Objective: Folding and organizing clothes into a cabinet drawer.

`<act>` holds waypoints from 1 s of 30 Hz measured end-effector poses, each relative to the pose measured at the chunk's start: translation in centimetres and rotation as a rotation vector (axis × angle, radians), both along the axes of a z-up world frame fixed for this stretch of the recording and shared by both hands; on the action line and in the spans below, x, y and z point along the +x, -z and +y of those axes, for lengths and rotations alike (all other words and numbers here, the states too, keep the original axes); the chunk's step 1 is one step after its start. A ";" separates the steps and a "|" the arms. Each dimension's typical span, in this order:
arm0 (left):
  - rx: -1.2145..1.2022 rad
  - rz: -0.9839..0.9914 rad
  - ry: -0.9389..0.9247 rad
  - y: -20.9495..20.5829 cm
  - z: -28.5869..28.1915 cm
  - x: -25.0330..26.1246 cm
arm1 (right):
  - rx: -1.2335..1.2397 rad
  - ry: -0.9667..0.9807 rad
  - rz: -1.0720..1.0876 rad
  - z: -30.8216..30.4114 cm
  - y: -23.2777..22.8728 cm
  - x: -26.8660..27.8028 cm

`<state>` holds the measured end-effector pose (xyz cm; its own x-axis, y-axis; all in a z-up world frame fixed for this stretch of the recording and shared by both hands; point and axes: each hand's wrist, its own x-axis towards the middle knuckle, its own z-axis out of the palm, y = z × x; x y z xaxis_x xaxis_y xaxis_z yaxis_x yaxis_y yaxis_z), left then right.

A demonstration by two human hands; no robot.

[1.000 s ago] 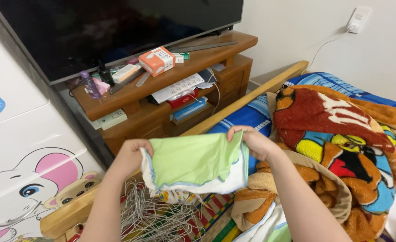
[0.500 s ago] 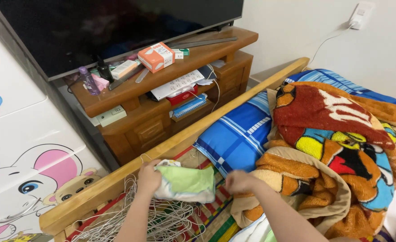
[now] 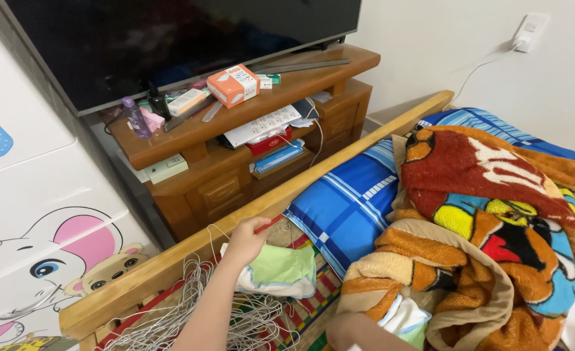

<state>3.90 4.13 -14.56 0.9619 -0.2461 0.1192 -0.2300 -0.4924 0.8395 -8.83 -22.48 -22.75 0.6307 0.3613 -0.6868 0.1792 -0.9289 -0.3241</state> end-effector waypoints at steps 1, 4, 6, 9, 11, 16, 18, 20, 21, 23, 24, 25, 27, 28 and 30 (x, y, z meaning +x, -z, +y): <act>-0.001 -0.001 0.000 -0.8 -0.1 -0.2 | -0.001 0.000 -0.001 0.0 0.0 0.1; -0.111 0.073 0.104 -3.3 -0.6 -1.6 | -0.025 -0.033 -0.005 -0.9 -0.2 1.4; -0.183 0.221 0.247 -5.8 -1.6 -2.5 | 0.501 0.140 0.025 -3.2 -1.4 4.9; -0.251 0.314 0.388 -7.7 -3.2 -3.6 | 0.631 0.472 -0.100 -1.7 -11.1 7.0; -0.199 0.329 0.436 -8.8 -3.6 -4.0 | 0.762 0.583 -0.106 -1.0 -16.8 7.4; -0.289 0.347 0.512 -11.6 -3.0 -4.1 | 1.133 0.608 -0.116 -2.6 -20.4 9.5; -0.307 0.462 0.344 -12.9 -2.6 -4.0 | 1.234 0.593 -0.228 -2.2 -21.9 8.8; -0.413 0.407 0.394 -14.8 -2.0 -4.0 | 1.203 0.600 -0.283 -0.8 -23.4 7.4; -0.518 0.356 0.444 -15.7 -1.7 -4.2 | 1.170 0.610 -0.335 -0.1 -24.0 6.5; -0.511 0.323 0.442 -17.6 -1.4 -4.1 | 1.148 0.582 -0.343 -0.5 -21.3 6.4; -0.504 0.290 0.442 -18.6 -1.2 -4.0 | 1.125 0.556 -0.353 -0.7 -19.9 6.4; -0.505 0.288 0.439 -18.9 -1.2 -4.0 | 1.126 0.552 -0.352 -0.1 -19.9 5.6; -0.452 0.289 0.350 -19.7 -1.1 -3.7 | 1.051 0.515 -0.399 1.1 -19.8 4.1; -0.452 0.284 0.348 -19.6 -1.5 -3.4 | 1.053 0.510 -0.402 2.2 -19.9 3.7; -0.443 0.259 0.224 -19.1 -2.3 -3.1 | 0.985 0.475 -0.531 4.4 -19.9 2.5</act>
<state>0.77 1.82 4.50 0.9036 -0.4277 0.0247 -0.0474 -0.0427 0.9980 -6.34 -18.06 -2.86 0.9615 0.2390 0.1355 0.2126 -0.3352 -0.9178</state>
